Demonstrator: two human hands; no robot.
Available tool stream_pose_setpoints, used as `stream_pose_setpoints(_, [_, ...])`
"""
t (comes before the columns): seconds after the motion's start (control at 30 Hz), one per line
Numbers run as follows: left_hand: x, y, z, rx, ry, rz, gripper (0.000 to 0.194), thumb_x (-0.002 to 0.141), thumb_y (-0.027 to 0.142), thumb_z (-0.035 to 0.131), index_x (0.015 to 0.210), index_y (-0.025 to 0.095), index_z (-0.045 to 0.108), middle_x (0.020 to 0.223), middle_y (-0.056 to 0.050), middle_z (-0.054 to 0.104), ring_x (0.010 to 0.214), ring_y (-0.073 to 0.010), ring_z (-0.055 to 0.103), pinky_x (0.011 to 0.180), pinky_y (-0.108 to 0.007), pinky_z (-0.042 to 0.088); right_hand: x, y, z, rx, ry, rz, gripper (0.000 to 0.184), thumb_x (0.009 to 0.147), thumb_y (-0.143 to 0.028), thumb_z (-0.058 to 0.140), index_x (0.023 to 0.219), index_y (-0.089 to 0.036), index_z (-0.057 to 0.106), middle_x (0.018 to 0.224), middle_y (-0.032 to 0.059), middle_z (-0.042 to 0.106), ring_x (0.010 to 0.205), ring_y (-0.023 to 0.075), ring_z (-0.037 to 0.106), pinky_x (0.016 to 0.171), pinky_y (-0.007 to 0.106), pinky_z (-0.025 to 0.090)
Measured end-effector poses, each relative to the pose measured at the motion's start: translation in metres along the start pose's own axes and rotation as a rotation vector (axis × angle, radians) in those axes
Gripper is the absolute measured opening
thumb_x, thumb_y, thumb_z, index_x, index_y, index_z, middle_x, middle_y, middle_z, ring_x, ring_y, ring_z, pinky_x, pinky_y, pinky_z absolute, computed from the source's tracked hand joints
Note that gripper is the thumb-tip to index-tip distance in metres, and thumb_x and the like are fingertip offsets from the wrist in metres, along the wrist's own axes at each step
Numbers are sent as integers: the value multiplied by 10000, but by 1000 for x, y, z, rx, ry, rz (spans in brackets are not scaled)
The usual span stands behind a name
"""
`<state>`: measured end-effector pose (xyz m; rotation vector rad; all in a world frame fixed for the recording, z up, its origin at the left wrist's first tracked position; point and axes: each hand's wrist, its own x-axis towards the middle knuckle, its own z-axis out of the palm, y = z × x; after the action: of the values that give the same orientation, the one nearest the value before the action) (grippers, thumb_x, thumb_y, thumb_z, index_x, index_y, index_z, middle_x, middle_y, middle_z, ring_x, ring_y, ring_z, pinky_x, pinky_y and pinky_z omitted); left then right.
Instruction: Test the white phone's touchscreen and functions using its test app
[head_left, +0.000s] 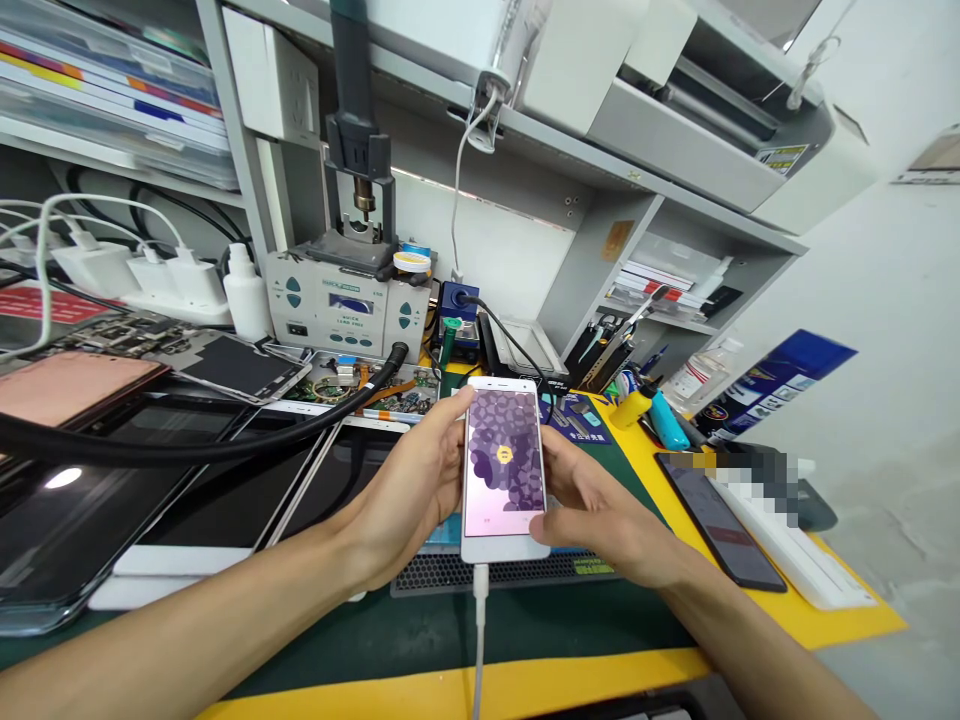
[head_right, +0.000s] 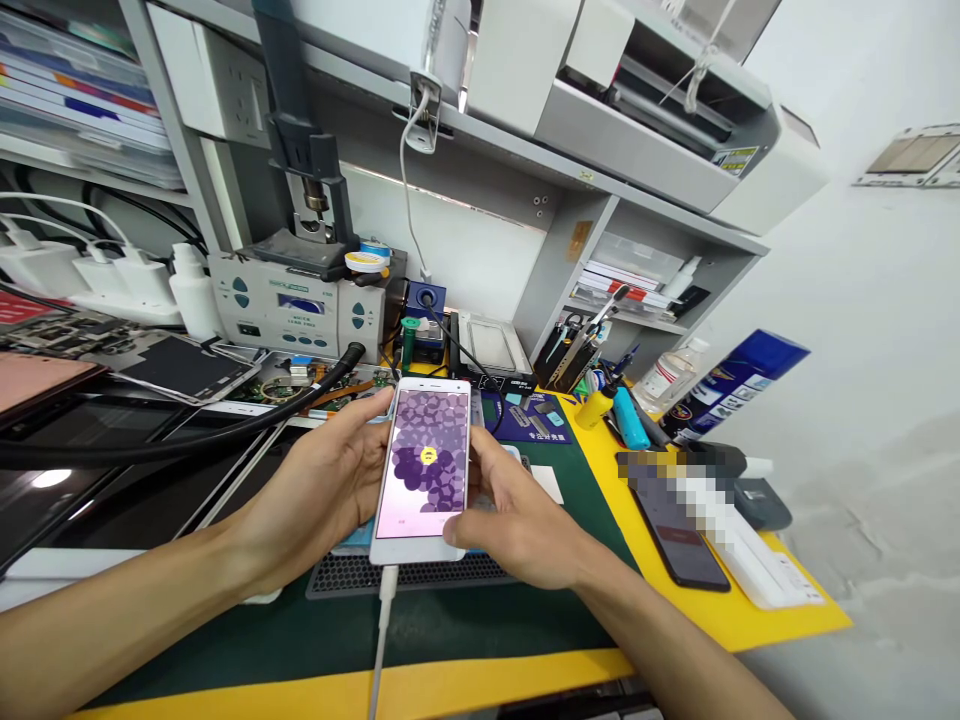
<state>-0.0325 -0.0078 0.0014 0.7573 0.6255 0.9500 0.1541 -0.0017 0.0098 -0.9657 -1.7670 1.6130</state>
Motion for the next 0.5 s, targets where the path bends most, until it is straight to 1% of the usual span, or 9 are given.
stream_pose_setpoints(0.1, [-1,0,-1,-3,2,0,579,911,609,435,1248,178,624,1056,-87,730,1023,-271,629,835,-345,469,1,0,1,-2,4,12,687,715,-201,700,1350,-265,443,1251,38,604,1100,222,561,955,380,445])
stream_pose_setpoints(0.2, [0,-1,-2,-11,-8,6,571,914,608,432,1238,182,630,1067,-85,728,1029,-266,628,838,-340,472,1,1,5,-12,54,24,574,768,-244,693,1298,-258,474,1168,40,630,1037,213,582,917,376,463])
stream_pose_setpoints(0.3, [0,-1,-2,-18,-19,10,547,919,591,436,1211,180,649,1084,-85,724,1032,-263,628,843,-338,474,2,4,10,-32,118,-5,488,821,-275,674,1270,-262,485,1168,41,623,1058,210,575,934,371,455])
stream_pose_setpoints(0.4, [0,-1,-1,-24,-15,7,541,920,592,435,1190,183,663,1104,-80,718,1038,-259,625,856,-334,472,3,7,14,-46,166,-44,483,855,-302,655,1300,-275,469,1203,40,616,1082,207,570,956,366,441])
stream_pose_setpoints(0.5, [0,-1,0,-12,-9,11,515,916,574,458,1198,192,659,1104,-72,719,1041,-258,624,855,-332,472,3,7,14,-39,178,-49,475,857,-307,652,1299,-275,479,1141,36,638,1006,193,581,884,340,455])
